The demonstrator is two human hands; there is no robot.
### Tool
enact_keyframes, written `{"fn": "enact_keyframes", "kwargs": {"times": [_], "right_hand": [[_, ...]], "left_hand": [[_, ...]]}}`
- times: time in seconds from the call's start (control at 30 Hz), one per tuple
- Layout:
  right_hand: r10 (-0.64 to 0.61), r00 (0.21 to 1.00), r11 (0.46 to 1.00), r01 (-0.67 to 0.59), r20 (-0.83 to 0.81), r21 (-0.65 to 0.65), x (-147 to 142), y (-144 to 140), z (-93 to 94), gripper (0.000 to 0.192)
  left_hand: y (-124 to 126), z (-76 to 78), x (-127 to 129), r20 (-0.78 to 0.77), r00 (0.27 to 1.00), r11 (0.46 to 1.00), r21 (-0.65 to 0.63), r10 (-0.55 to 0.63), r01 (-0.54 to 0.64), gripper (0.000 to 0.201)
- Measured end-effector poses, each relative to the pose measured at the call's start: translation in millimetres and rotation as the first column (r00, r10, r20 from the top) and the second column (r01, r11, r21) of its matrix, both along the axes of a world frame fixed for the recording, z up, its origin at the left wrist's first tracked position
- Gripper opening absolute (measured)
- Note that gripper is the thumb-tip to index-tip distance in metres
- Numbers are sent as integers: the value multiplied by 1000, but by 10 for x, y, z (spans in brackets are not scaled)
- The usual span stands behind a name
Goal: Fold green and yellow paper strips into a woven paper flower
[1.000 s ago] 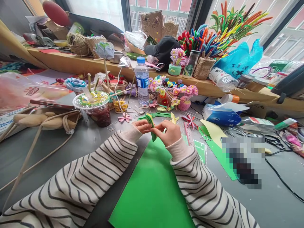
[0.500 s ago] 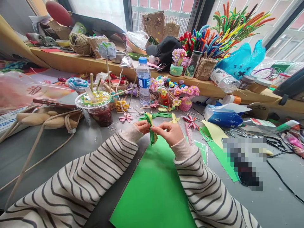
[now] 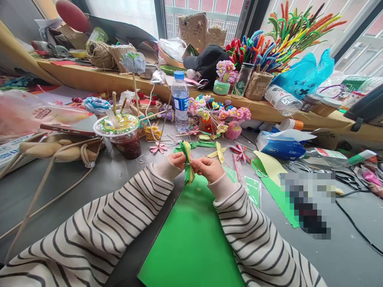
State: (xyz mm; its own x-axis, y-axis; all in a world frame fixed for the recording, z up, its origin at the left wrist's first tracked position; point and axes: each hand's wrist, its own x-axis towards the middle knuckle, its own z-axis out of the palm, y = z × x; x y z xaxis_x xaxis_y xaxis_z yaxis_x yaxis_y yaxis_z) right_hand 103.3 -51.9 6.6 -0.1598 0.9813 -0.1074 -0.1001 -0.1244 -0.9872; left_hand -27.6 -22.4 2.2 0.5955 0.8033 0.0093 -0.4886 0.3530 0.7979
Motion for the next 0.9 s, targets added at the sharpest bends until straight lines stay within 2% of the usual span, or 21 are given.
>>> {"fn": "enact_keyframes", "kwargs": {"times": [0.23,0.43,0.67,0.8,0.9], "right_hand": [[-27,989,995,12,-145,-102,-98,-34,11,37],[109,966,988,-131,-234,-80,-84,-52,-38,34],[137,949,977,-176,-283,-117,-167,-97,-69,37],[189,933,970,-227,-308,-93,-207,-96,-89,41],[113,973,991,-125,-203,-45,-145,-55,-75,43]], "left_hand": [[-34,-2,10,-20,1000,1000,19,-2,2,36],[-7,-32,-1,-84,996,1000,21,19,-17,42],[-26,-96,-21,-122,992,999,25,-44,47,49],[-36,-103,9,-97,994,999,18,-43,45,48],[-20,-73,44,-64,998,1000,-1,-12,12,46]]}}
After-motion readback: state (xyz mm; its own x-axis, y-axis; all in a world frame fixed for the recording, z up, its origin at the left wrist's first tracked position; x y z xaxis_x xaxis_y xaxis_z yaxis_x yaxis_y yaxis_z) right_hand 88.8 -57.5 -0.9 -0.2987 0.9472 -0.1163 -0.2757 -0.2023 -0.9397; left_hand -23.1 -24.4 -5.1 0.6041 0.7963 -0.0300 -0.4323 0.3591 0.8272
